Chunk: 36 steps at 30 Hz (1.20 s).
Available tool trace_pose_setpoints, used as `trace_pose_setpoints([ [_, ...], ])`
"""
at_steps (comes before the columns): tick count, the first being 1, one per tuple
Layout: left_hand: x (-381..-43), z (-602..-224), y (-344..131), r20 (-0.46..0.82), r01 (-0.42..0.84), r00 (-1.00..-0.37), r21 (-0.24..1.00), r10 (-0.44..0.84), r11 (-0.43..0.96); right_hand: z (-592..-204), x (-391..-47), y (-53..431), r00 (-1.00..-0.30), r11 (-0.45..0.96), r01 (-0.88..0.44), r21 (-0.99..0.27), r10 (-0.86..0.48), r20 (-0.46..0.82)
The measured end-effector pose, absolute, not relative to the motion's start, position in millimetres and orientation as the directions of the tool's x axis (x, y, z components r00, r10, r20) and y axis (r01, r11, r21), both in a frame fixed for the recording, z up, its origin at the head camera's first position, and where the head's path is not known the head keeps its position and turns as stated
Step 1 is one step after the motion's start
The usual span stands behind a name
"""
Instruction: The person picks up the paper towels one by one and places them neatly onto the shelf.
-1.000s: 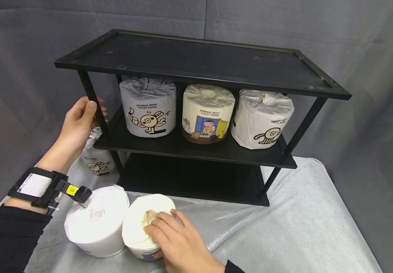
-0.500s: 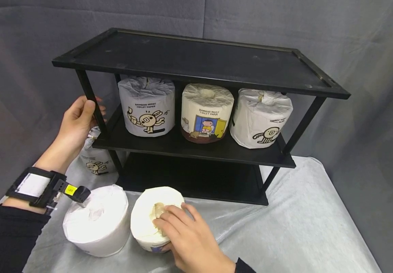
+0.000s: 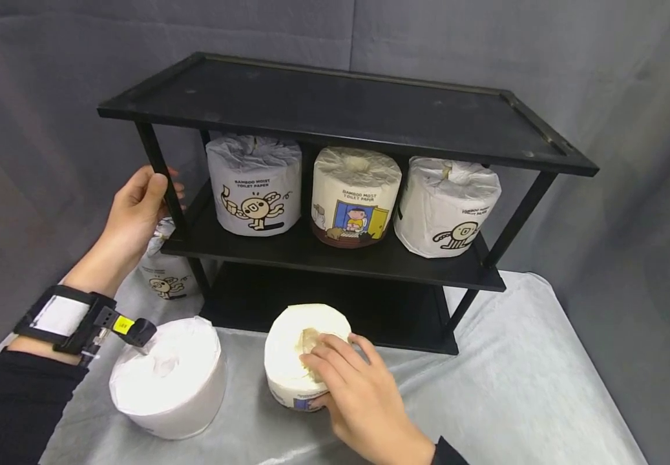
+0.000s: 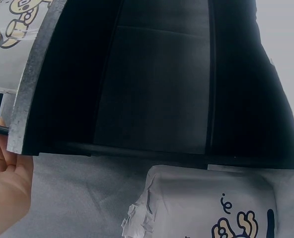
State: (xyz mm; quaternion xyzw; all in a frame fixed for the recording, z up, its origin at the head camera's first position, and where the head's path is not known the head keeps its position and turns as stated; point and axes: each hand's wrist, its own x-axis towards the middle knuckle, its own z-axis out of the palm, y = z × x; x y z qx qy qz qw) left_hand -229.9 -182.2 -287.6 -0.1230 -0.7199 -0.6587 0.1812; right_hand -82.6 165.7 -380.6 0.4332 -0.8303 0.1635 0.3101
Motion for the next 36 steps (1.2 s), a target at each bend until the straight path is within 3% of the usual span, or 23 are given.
trace_pose_setpoints([
  [8,-228,-287,-181,0.423,0.411,-0.904,0.9,-0.064,0.144,-378,-88,190,-0.469,0.617,-0.787,-0.004,-0.594,0.653],
  [23,-230,-288,-181,0.43,0.423,-0.9,0.901,-0.064,0.099,-376,-101,230,-0.487,0.671,-0.741,-0.023,-0.513,0.707],
  [32,-230,-288,-180,0.434,0.426,-0.899,0.899,-0.063,0.105,-373,-108,255,-0.621,0.754,-0.653,-0.066,-0.484,0.617],
  [36,-230,-288,-181,0.429,0.42,-0.901,0.9,-0.065,0.117,-375,-114,263,-0.636,0.773,-0.632,-0.059,-0.473,0.61],
])
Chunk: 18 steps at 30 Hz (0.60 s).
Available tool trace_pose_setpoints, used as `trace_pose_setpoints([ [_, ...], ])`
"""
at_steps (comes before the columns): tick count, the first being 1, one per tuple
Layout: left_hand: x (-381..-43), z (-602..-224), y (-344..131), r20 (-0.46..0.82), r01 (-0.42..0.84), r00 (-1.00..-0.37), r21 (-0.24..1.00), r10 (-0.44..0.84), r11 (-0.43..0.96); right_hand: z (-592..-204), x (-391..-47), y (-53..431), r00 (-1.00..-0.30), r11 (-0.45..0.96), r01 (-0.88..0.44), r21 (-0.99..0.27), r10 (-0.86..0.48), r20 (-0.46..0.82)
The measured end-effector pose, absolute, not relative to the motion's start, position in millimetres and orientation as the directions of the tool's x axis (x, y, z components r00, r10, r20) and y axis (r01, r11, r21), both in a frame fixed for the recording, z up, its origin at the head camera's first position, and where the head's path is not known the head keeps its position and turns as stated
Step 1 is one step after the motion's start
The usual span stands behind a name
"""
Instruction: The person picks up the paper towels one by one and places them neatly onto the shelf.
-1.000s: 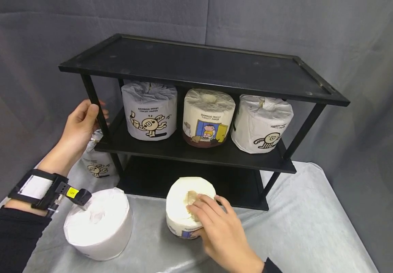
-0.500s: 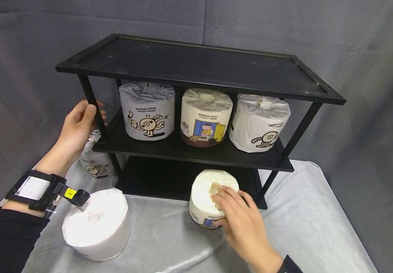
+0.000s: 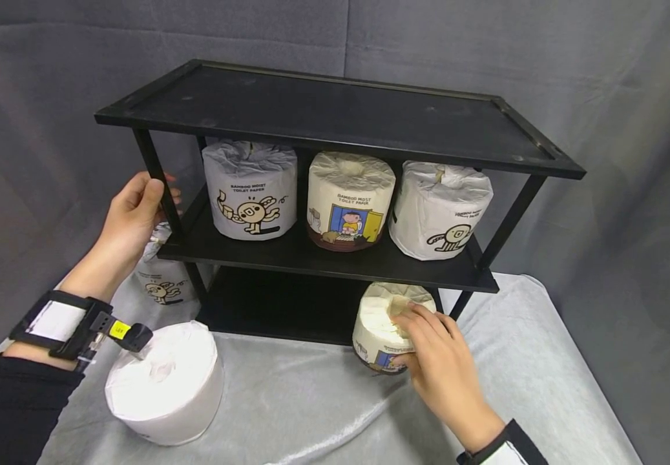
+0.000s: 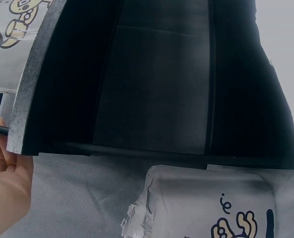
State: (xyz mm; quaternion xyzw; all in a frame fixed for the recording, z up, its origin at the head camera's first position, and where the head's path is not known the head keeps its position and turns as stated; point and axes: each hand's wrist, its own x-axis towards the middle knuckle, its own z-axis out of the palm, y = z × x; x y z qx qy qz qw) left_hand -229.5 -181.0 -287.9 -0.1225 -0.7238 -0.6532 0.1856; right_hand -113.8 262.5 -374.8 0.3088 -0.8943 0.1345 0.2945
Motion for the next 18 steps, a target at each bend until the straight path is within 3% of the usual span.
trace_pose_setpoints([
  [18,-229,-288,-181,0.422,0.414,-0.904,0.904,-0.069,0.106,-387,-129,280,-0.669,0.809,-0.586,-0.042,-0.454,0.589],
])
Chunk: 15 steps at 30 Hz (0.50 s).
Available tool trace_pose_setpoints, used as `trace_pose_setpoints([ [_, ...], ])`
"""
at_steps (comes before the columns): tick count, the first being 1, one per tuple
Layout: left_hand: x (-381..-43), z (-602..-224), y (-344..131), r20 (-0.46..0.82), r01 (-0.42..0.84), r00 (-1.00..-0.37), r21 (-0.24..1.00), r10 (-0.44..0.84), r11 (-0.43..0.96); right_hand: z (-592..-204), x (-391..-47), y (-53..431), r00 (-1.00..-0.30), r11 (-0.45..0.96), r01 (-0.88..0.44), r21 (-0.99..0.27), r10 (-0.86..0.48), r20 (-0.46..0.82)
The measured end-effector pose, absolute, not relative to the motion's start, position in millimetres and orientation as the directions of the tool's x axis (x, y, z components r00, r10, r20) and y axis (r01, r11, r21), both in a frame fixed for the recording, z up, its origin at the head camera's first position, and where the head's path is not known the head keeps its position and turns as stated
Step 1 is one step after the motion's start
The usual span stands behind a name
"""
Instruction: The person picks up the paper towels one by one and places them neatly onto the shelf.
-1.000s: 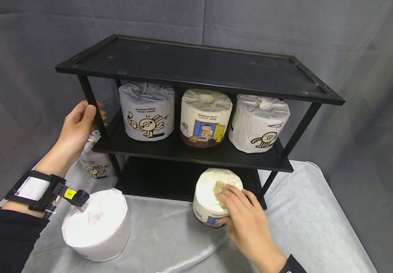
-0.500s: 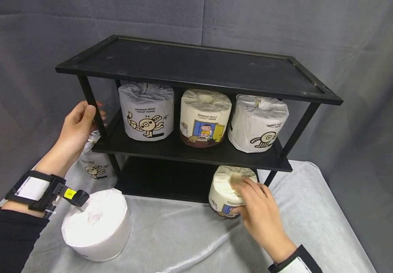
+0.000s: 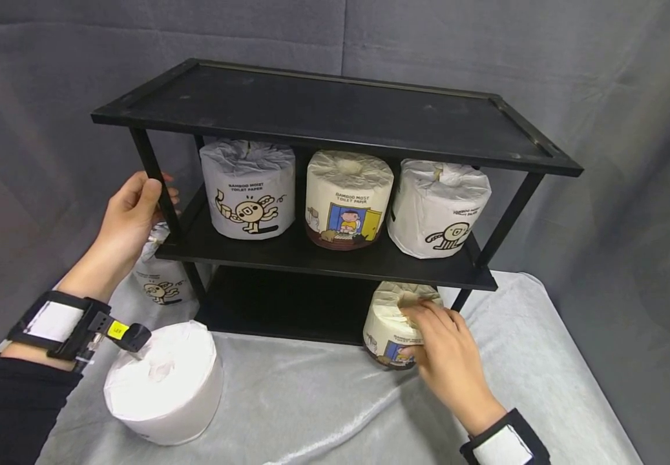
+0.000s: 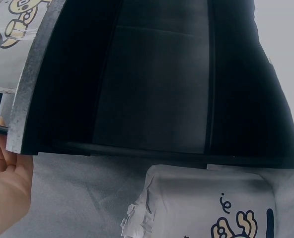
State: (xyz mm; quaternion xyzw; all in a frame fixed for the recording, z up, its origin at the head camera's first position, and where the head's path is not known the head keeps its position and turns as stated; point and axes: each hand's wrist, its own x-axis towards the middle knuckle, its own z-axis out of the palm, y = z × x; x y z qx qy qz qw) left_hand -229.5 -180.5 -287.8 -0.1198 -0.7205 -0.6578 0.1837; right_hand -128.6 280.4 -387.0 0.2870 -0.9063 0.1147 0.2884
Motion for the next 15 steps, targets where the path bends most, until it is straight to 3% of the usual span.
trace_pose_setpoints([
  [15,-229.8,-288.2,-180.0,0.424,0.419,-0.903,0.905,-0.069,0.078,-387.0,-132.8,277.0,-0.712,0.849,-0.524,-0.072,-0.39,0.584],
])
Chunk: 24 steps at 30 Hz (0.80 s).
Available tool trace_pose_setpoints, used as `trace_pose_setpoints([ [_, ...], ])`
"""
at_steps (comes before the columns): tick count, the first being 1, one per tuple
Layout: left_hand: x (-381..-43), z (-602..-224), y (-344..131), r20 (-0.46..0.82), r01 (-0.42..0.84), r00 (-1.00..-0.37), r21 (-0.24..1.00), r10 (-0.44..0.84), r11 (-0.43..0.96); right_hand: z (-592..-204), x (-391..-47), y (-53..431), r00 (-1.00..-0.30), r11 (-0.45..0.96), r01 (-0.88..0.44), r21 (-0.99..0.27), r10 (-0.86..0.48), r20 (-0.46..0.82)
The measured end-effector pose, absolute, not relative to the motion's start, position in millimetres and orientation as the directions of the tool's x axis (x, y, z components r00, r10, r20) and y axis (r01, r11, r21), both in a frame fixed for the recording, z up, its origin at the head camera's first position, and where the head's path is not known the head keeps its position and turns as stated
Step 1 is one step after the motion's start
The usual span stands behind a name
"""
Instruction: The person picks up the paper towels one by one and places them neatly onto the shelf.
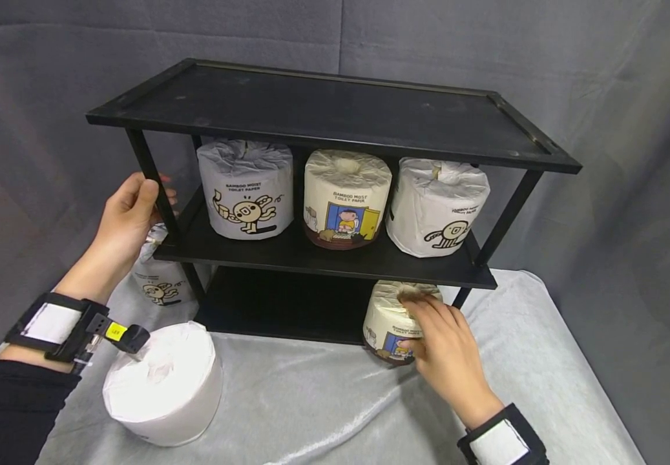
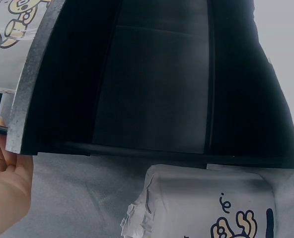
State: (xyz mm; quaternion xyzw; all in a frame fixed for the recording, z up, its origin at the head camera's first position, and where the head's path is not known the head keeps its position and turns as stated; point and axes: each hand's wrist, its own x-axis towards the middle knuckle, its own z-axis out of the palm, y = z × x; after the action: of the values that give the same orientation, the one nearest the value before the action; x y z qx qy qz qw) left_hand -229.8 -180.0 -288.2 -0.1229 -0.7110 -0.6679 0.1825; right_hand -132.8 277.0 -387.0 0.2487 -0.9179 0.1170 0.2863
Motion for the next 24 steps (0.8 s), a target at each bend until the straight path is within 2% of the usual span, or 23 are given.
trace_pose_setpoints([
  [9,-230,-288,-180,0.415,0.408,-0.907,0.908,-0.071,0.095,-389,-135,277,-0.715,0.874,-0.475,-0.099,-0.319,0.622],
  [24,-229,-290,-178,0.434,0.429,-0.896,0.901,-0.092,0.066,-394,-148,276,-0.762,0.905,-0.408,-0.118,-0.266,0.59],
])
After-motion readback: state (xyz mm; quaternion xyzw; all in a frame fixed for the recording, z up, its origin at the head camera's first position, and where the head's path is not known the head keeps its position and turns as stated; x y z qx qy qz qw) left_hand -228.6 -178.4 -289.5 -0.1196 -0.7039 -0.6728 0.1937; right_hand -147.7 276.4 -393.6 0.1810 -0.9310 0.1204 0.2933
